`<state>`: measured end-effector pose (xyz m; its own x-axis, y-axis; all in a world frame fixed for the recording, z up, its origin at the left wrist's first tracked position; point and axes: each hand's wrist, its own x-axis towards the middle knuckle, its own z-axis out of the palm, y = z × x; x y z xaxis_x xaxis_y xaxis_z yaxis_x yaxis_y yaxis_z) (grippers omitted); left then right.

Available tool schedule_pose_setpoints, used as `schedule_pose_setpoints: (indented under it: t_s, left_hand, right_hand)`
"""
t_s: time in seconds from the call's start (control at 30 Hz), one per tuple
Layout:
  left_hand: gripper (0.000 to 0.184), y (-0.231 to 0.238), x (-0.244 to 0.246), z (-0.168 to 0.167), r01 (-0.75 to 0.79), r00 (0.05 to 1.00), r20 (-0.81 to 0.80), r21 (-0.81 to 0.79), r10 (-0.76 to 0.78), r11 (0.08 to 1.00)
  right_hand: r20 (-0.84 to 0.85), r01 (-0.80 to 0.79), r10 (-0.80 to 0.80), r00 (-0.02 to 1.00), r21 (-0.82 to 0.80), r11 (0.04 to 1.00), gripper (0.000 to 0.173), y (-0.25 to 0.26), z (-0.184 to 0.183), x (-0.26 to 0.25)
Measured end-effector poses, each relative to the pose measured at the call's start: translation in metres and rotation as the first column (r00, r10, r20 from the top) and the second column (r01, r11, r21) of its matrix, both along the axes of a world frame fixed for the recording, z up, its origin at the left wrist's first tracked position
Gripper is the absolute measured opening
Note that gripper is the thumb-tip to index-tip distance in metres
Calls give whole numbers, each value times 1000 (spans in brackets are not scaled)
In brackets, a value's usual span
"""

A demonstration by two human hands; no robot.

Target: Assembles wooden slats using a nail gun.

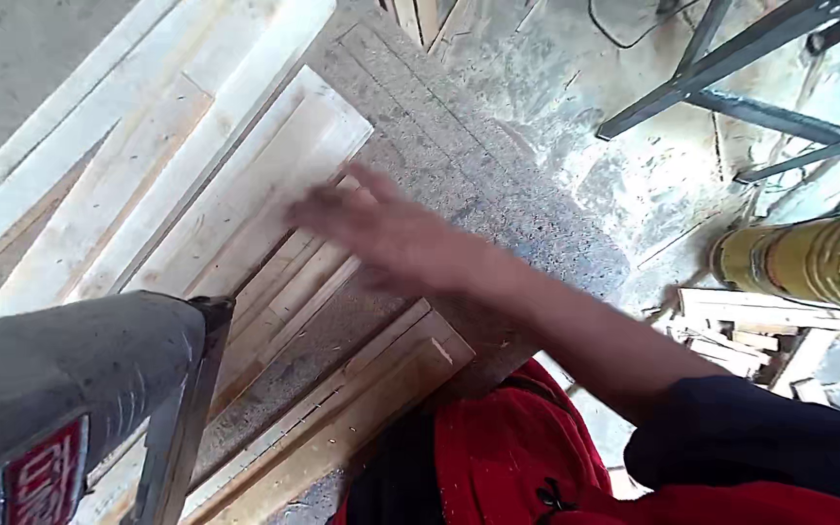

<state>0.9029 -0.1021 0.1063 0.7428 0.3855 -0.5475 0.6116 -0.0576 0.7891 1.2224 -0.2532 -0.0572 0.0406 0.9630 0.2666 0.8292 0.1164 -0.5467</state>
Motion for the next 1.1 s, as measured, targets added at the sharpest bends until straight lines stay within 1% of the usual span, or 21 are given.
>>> schedule_pose_setpoints:
  t_s: [0.03, 0.1, 0.13, 0.2, 0.3, 0.47, 0.53, 0.57, 0.63, 0.67, 0.73, 0.8, 0.87, 0.93, 1.1]
  left_hand:
    - [20, -4, 2, 4, -1, 1000, 13, 9, 1, 1000]
    - [19, -9, 8, 8, -1, 1000, 29, 12, 1, 1000]
    - [19, -10, 13, 9, 2, 1000, 23, 8, -2, 1000]
    - [18, -13, 26, 9, 8, 1000, 7, 6, -8, 1000]
    - [19, -8, 33, 4, 58, 998, 33, -21, -57, 998]
    - [16, 2, 62, 0, 78, 997, -3, -92, -79, 993]
    - [17, 5, 80, -4, 125, 992, -22, -89, -127, 988]
    - [15, 4, 92, -5, 121, 990, -59, -72, -126, 990]
    - [10, 0, 120, -8, 73, 987, -144, -12, -74, 997]
    - [10, -1, 133, -12, 71, 986, -150, 21, -68, 997]
    - [14, 13, 135, -19, 182, 969, -168, -2, -180, 983]
    - [15, 16, 144, -25, 233, 957, -175, -13, -231, 972]
    - [14, 22, 148, -30, 260, 953, -139, -67, -267, 963]
    - [17, 35, 140, -34, 281, 950, -102, -122, -294, 952]
    - [19, 21, 148, -28, 253, 943, -207, -57, -260, 966]
  right_hand:
    - [-35, 6, -8, 999, -45, 999, 108, -5, -5, 22]
    - [-145, -40, 27, 989, -88, 995, 98, -8, -29, 53]
    - [-209, -76, 59, 976, -75, 994, 92, -8, -42, 59]
    - [-274, -114, 105, 956, -17, 993, 80, -5, -58, 61]
    - [-269, -116, 121, 956, 34, 993, 68, -4, -65, 60]
    - [-249, -101, 106, 963, 35, 994, 65, -7, -66, 59]
    - [-242, -94, 104, 965, 52, 994, 63, -7, -68, 59]
    - [-237, -93, 105, 966, 62, 994, 62, -7, -69, 59]
    - [-234, -88, 106, 967, 86, 992, 63, -6, -71, 59]
    - [-230, -87, 106, 967, 88, 992, 63, -6, -71, 59]
    - [-225, -88, 104, 969, 81, 993, 64, -7, -71, 60]
    - [-224, -78, 96, 970, 88, 993, 63, -8, -72, 59]
    - [-226, -72, 90, 970, 85, 994, 61, -7, -73, 60]
    - [-238, -68, 87, 967, 85, 994, 61, -8, -73, 60]
    - [-241, -79, 99, 966, 92, 993, 61, -8, -74, 61]
